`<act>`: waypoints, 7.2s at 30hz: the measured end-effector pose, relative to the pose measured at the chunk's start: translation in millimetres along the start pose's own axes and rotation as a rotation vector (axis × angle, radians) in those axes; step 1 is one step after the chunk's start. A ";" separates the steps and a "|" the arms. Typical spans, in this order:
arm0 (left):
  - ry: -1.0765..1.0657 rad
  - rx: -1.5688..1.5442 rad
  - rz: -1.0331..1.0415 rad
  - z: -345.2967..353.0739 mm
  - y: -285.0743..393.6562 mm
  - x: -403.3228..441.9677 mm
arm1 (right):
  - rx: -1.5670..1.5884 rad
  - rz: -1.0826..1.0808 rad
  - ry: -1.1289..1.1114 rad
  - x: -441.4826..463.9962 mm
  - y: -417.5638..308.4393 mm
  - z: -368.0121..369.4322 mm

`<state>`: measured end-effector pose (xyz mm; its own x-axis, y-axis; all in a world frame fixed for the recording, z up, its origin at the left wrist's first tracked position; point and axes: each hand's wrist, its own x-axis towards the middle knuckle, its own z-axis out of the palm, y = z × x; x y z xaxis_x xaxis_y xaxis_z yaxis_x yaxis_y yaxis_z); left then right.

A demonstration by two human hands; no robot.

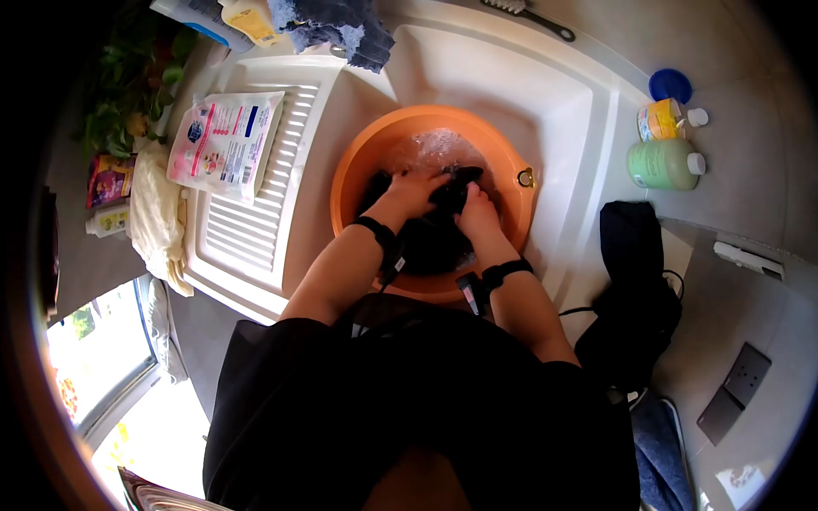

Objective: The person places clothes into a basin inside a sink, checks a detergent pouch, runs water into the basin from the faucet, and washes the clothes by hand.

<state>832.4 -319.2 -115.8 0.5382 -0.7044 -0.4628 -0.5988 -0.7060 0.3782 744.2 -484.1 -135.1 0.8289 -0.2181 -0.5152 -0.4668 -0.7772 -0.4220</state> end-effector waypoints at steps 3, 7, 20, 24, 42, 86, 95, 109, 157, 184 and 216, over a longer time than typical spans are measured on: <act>0.042 -0.311 -0.388 20.0 -24.1 27.1 | 0.223 -0.002 0.077 16.0 19.0 21.1; 0.069 -0.794 -0.473 37.7 -6.1 39.0 | 1.399 0.218 0.098 24.4 5.3 31.0; 0.495 -0.823 -0.120 -5.2 55.5 -33.9 | 1.710 0.319 -0.212 -1.2 -36.3 10.6; 0.593 -0.846 -0.293 -13.6 32.5 -31.3 | 1.613 0.153 -0.315 -16.9 -63.1 -8.3; -0.111 -0.037 -0.248 3.8 -9.6 -17.0 | -0.206 0.046 -0.107 -2.1 -12.3 3.0; -0.029 -0.087 -0.386 16.7 -2.6 -3.3 | -0.199 -0.005 0.152 1.9 -16.6 -1.3; 0.162 -1.129 -0.453 22.5 15.8 16.9 | 1.748 0.568 -0.502 19.8 -13.2 -2.9; 0.685 -0.779 -0.125 -28.8 53.5 -39.3 | 1.771 -0.028 -0.154 5.6 -34.2 24.7; 0.385 -1.025 -0.090 -21.5 51.3 -43.0 | 1.888 0.190 -0.326 14.8 -20.8 27.8; -0.111 0.002 -0.325 13.1 24.9 -14.5 | 0.015 -0.141 -0.020 -0.8 3.2 29.1; 0.602 -0.916 -0.077 -64.2 70.9 -97.1 | 1.519 0.068 -0.034 -71.2 -78.4 -51.0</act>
<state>775.8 -305.6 7.5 0.9057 -0.4007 -0.1383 -0.0176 -0.3615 0.9322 737.5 -437.8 -27.4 0.7962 -0.1972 -0.5721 -0.3853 0.5638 -0.7306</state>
